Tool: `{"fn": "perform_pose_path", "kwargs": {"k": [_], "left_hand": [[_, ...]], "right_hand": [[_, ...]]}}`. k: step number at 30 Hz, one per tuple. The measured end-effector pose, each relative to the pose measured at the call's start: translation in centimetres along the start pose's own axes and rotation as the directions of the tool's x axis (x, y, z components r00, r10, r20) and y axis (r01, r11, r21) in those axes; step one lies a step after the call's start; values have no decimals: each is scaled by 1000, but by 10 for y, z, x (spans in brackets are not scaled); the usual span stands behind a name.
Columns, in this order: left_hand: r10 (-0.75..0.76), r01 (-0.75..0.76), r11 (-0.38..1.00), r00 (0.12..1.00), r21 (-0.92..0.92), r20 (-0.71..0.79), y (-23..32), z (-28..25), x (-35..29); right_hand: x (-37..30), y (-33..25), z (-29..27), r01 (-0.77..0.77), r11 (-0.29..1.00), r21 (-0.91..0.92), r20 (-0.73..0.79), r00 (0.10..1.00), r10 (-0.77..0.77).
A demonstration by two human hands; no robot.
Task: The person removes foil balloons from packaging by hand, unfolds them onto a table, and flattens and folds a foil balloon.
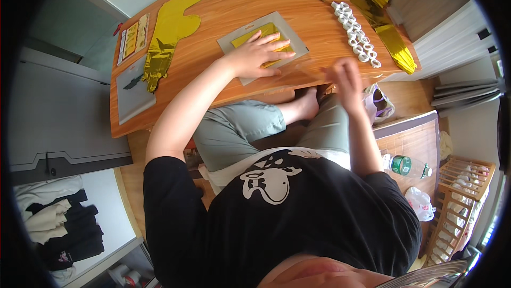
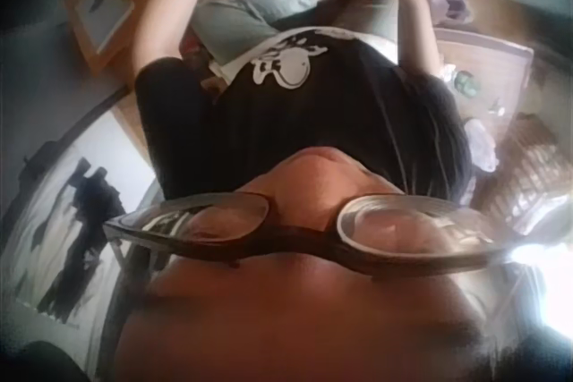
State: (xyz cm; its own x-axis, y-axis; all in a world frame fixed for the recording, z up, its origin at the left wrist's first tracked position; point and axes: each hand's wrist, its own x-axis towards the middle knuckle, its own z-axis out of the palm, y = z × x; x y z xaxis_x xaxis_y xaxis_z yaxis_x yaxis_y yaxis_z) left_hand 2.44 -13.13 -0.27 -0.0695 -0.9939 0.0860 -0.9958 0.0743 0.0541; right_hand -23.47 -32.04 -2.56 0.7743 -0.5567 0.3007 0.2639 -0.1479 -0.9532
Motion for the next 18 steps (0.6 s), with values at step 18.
{"fn": "perform_pose_path", "kwargs": {"k": [18], "left_hand": [[237, -225, 969, 963, -99, 127, 45, -19, -24]], "right_hand": [[-28, 8, 12, 93, 916, -389, 398, 914, 76]]}}
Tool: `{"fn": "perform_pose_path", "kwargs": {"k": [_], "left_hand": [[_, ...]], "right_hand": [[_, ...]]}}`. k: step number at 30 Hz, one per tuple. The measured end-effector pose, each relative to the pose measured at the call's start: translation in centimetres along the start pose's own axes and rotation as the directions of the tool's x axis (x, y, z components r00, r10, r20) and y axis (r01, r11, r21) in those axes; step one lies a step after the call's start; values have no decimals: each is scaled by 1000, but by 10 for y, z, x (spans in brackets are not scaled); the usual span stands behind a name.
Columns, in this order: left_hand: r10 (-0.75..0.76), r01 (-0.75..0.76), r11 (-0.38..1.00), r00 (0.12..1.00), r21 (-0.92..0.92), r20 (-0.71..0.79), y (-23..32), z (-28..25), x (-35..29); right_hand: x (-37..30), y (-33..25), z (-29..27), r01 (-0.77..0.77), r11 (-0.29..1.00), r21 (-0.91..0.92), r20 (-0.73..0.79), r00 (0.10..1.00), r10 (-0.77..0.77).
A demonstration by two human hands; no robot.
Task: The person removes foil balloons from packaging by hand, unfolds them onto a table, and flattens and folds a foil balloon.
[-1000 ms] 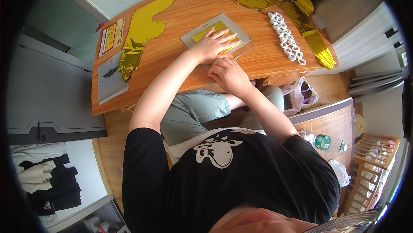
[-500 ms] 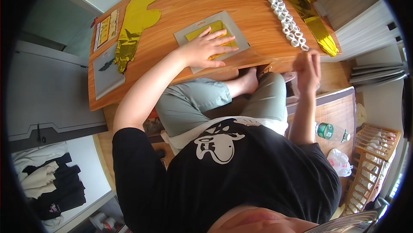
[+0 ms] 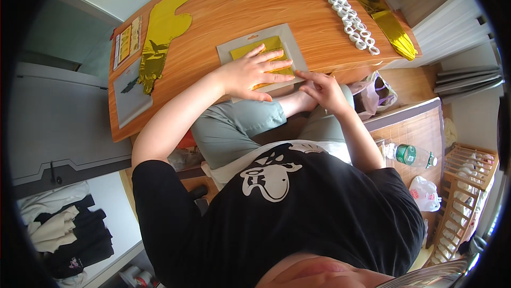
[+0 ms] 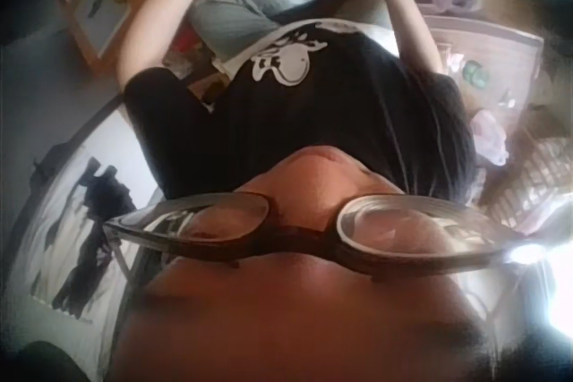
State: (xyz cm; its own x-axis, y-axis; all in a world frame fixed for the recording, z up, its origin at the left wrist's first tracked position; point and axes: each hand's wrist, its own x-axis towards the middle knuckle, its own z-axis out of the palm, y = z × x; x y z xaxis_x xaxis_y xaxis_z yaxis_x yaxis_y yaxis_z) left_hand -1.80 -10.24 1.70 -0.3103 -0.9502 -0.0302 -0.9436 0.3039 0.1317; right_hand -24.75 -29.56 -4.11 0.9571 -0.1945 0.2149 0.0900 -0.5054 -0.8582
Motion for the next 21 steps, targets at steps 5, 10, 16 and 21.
{"fn": "perform_pose_path", "kwargs": {"k": [5, 10, 16, 21], "left_hand": [[19, -22, 998, 999, -67, -41, -2, 2, -1], [-168, -11, 914, 900, -406, -401, -10, 7, -22], [-235, 121, 923, 929, -366, -285, 31, 5, -80], [-493, 455, 870, 790, -191, -365, 78, 31, -81]], "right_hand": [[1, 17, 4, 101, 995, -19, -154, 983, -102], [-2, 24, 7, -14, 987, 159, -205, 978, 47], [-14, 11, 1, -180, 958, 222, -240, 942, 233], [-20, 10, 7, -217, 935, 280, -201, 939, 278]]}}
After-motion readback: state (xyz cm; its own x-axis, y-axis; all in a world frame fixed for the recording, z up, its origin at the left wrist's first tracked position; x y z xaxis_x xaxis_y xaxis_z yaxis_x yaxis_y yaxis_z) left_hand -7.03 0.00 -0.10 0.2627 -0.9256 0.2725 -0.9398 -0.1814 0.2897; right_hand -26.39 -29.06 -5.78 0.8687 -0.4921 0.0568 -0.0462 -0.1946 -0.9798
